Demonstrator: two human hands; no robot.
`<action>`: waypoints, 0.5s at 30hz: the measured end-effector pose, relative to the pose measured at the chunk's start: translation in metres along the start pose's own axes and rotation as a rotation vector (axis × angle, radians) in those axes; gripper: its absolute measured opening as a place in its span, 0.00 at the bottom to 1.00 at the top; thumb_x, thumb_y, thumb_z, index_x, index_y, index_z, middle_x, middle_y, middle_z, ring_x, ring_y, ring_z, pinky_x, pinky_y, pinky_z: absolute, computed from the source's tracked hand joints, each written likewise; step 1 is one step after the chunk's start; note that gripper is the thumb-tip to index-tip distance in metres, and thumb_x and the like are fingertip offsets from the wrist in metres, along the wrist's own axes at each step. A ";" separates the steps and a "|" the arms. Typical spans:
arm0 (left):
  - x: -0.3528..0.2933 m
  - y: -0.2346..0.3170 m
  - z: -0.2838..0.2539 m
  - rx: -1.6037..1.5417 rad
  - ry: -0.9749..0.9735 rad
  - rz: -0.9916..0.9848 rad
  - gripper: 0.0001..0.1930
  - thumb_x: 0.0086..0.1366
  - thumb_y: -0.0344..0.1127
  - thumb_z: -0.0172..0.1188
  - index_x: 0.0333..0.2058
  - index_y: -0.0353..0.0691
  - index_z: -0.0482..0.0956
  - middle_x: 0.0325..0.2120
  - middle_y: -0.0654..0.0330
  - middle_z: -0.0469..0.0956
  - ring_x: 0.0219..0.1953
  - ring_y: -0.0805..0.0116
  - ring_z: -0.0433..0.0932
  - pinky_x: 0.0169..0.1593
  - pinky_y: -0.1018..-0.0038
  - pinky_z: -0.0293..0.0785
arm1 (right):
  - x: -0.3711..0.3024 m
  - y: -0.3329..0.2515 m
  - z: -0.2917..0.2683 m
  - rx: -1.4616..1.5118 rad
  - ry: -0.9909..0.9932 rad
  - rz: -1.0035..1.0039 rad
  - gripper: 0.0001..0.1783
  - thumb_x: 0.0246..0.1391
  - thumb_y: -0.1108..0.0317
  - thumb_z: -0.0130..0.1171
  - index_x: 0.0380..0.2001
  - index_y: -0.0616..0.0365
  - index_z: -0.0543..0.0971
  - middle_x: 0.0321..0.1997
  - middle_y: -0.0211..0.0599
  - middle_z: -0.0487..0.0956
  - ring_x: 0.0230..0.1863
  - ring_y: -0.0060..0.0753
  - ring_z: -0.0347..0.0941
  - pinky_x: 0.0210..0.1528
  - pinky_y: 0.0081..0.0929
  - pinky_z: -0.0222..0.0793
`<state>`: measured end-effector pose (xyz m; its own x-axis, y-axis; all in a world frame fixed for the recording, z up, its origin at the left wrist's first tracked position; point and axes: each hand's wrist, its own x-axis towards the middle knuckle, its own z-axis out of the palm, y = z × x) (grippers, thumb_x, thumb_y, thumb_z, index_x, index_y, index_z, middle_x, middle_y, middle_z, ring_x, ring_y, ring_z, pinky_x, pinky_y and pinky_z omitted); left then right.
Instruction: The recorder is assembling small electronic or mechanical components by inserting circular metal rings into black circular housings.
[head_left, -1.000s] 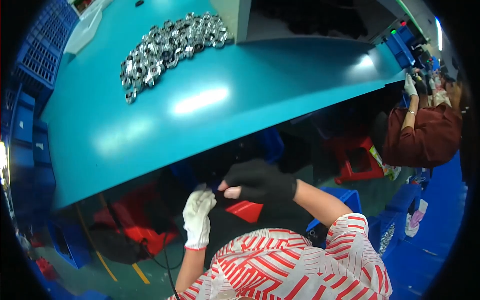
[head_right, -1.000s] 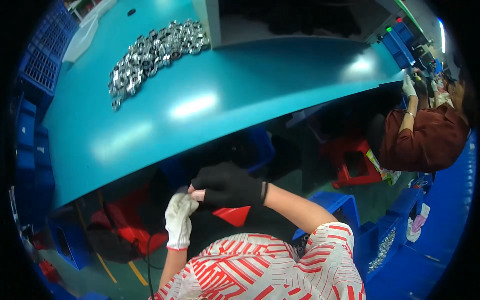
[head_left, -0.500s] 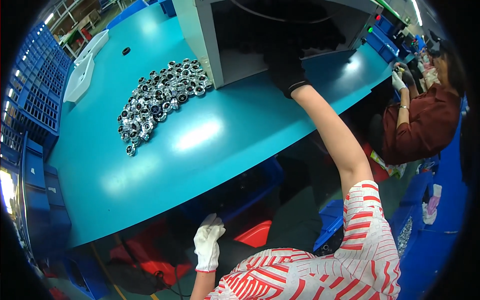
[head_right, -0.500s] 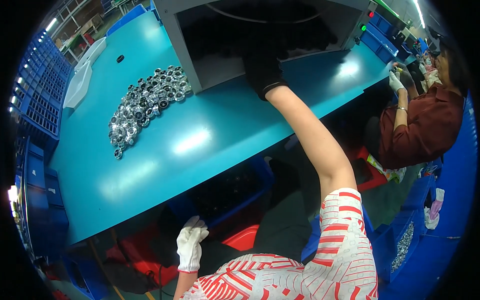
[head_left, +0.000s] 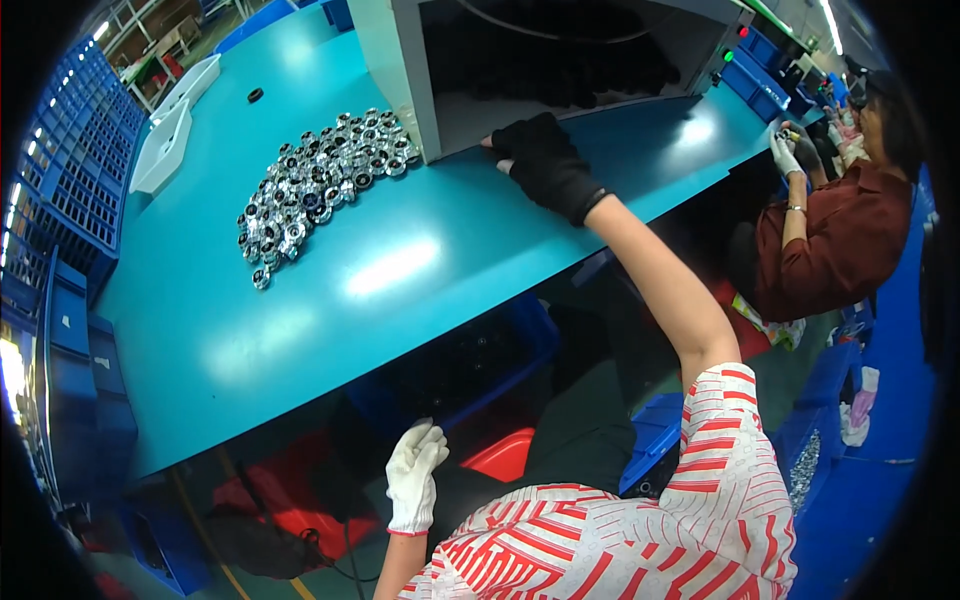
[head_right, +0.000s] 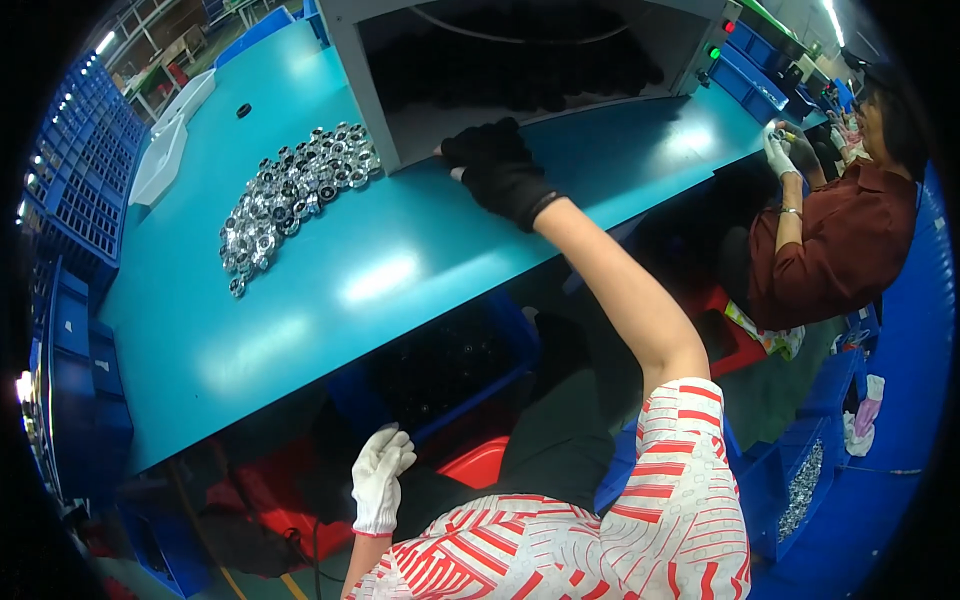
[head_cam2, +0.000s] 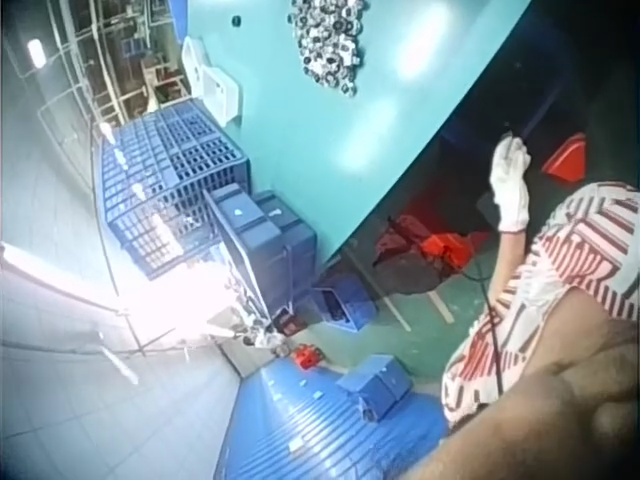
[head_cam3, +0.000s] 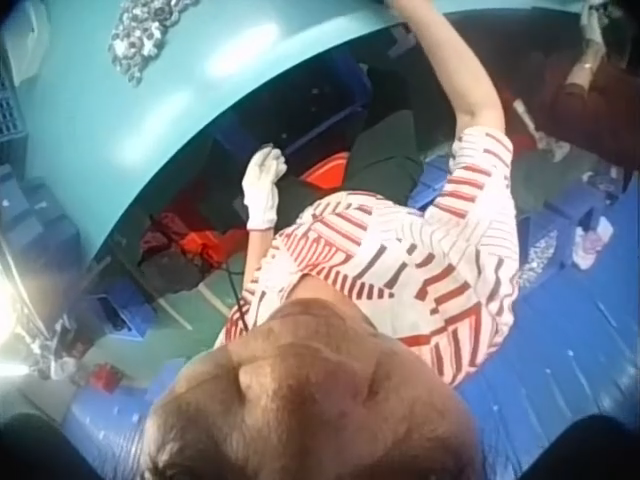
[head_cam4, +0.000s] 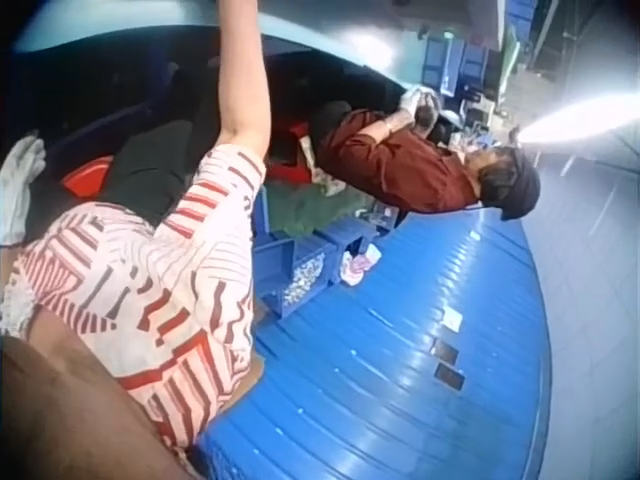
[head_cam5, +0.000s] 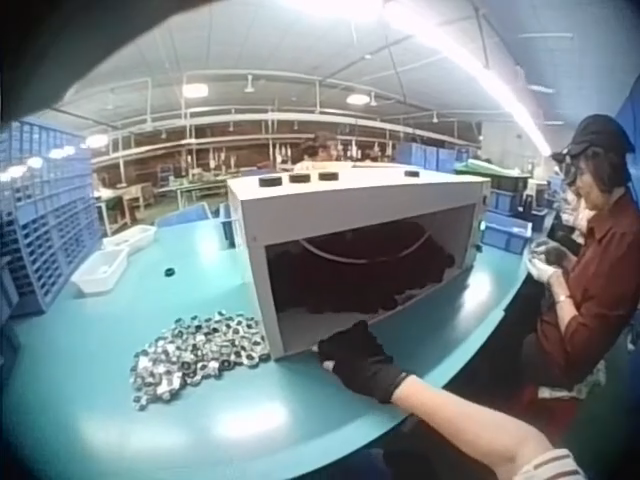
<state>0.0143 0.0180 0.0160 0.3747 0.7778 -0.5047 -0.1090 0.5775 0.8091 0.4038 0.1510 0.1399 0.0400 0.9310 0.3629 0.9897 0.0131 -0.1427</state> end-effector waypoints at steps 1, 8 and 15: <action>-0.001 -0.002 -0.001 -0.014 -0.025 0.012 0.26 0.62 0.29 0.56 0.56 0.26 0.62 0.52 0.41 0.69 0.53 0.56 0.72 0.54 0.68 0.70 | -0.014 -0.008 0.004 0.279 0.068 -0.015 0.16 0.51 0.73 0.57 0.45 0.58 0.76 0.47 0.43 0.76 0.49 0.42 0.72 0.52 0.34 0.67; -0.013 0.018 0.019 -0.011 -0.075 0.176 0.30 0.60 0.20 0.55 0.61 0.32 0.58 0.60 0.51 0.62 0.60 0.59 0.64 0.62 0.67 0.60 | -0.140 -0.142 -0.008 1.456 -0.255 0.428 0.20 0.55 0.69 0.58 0.51 0.60 0.72 0.47 0.34 0.76 0.47 0.24 0.71 0.48 0.22 0.67; -0.019 0.031 0.034 0.160 -0.162 0.301 0.37 0.51 0.17 0.62 0.60 0.30 0.59 0.56 0.49 0.66 0.53 0.62 0.72 0.56 0.72 0.69 | -0.196 -0.188 0.035 1.731 -0.609 0.762 0.20 0.56 0.69 0.57 0.51 0.63 0.72 0.46 0.38 0.76 0.46 0.25 0.72 0.46 0.22 0.70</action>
<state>0.0354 0.0126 0.0605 0.4899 0.8502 -0.1929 -0.0962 0.2726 0.9573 0.2054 -0.0208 0.0634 -0.1001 0.8890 -0.4468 -0.3857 -0.4486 -0.8062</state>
